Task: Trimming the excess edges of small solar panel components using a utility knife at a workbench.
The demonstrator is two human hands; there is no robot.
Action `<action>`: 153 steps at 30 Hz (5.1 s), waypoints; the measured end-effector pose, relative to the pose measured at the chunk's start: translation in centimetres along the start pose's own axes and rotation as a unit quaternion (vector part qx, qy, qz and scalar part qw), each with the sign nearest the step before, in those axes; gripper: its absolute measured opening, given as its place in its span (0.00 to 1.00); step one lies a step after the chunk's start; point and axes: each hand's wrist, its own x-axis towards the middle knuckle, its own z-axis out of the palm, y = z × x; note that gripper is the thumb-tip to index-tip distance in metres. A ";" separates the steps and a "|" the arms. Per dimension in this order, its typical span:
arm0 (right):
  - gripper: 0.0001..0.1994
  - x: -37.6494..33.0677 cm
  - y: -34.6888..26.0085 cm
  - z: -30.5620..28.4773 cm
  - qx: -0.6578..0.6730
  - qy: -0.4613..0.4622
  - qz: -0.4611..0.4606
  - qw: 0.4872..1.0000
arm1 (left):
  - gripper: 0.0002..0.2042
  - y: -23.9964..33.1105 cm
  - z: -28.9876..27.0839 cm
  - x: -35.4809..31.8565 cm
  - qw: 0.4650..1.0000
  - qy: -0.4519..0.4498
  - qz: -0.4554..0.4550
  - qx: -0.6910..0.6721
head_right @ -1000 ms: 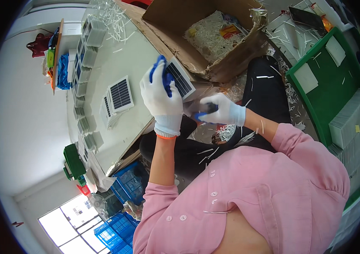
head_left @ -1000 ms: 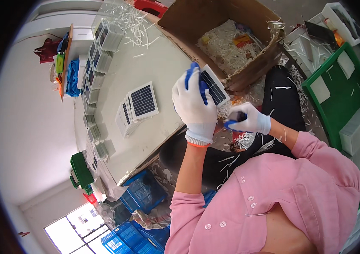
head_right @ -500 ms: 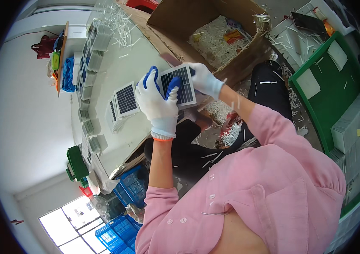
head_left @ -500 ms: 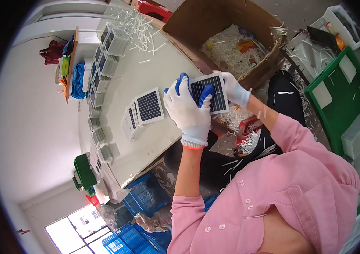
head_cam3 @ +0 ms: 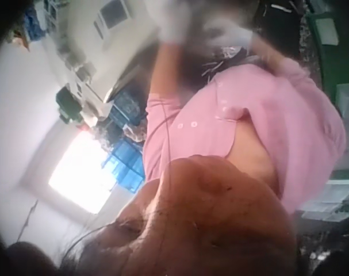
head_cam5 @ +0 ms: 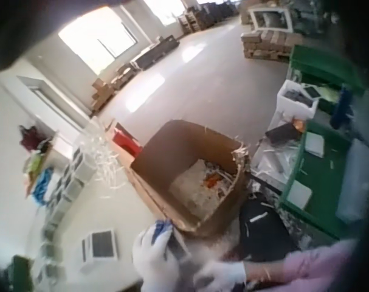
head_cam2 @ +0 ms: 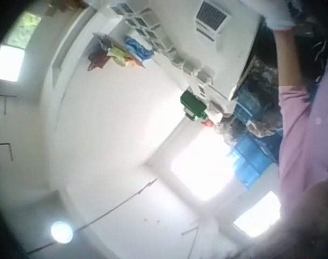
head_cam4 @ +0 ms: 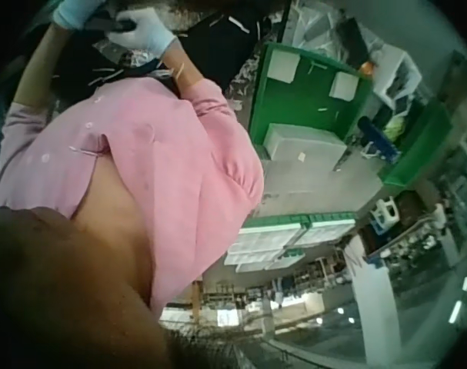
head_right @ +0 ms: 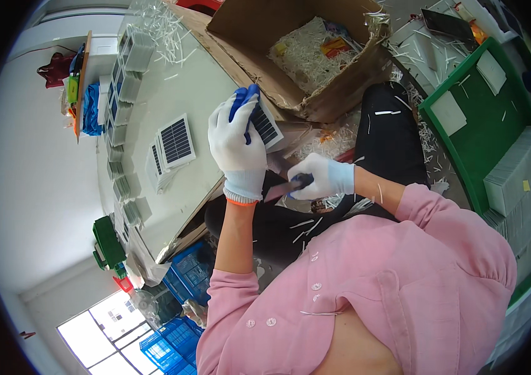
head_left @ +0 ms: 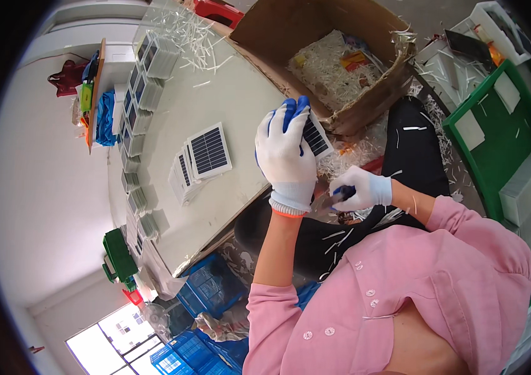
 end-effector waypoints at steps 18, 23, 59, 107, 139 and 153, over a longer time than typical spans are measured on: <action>0.26 11.4 2.4 -3.9 0.076 0.466 -0.018 0.882 | 0.27 -0.3 0.7 0.0 0.992 0.074 -0.092 -0.033; 0.24 5.3 -2.6 -6.9 -0.252 0.309 -0.248 0.883 | 0.29 0.1 0.6 0.2 0.986 0.097 -0.116 -0.072; 0.15 -17.5 -2.8 -17.3 -0.219 0.463 0.225 0.829 | 0.20 -1.8 -2.5 -2.4 0.995 0.071 0.000 -0.070; 0.07 5.2 0.7 -5.3 0.308 0.246 0.074 0.916 | 0.18 0.1 1.4 0.7 0.994 0.072 -0.075 -0.035; 0.15 7.1 1.7 -0.1 -0.039 0.466 -0.104 0.878 | 0.20 1.0 2.2 0.9 0.991 0.079 -0.106 0.039; 0.12 5.4 1.6 -4.8 0.241 0.214 0.089 0.942 | 0.24 -0.6 0.0 0.5 0.993 -0.009 -0.114 0.008</action>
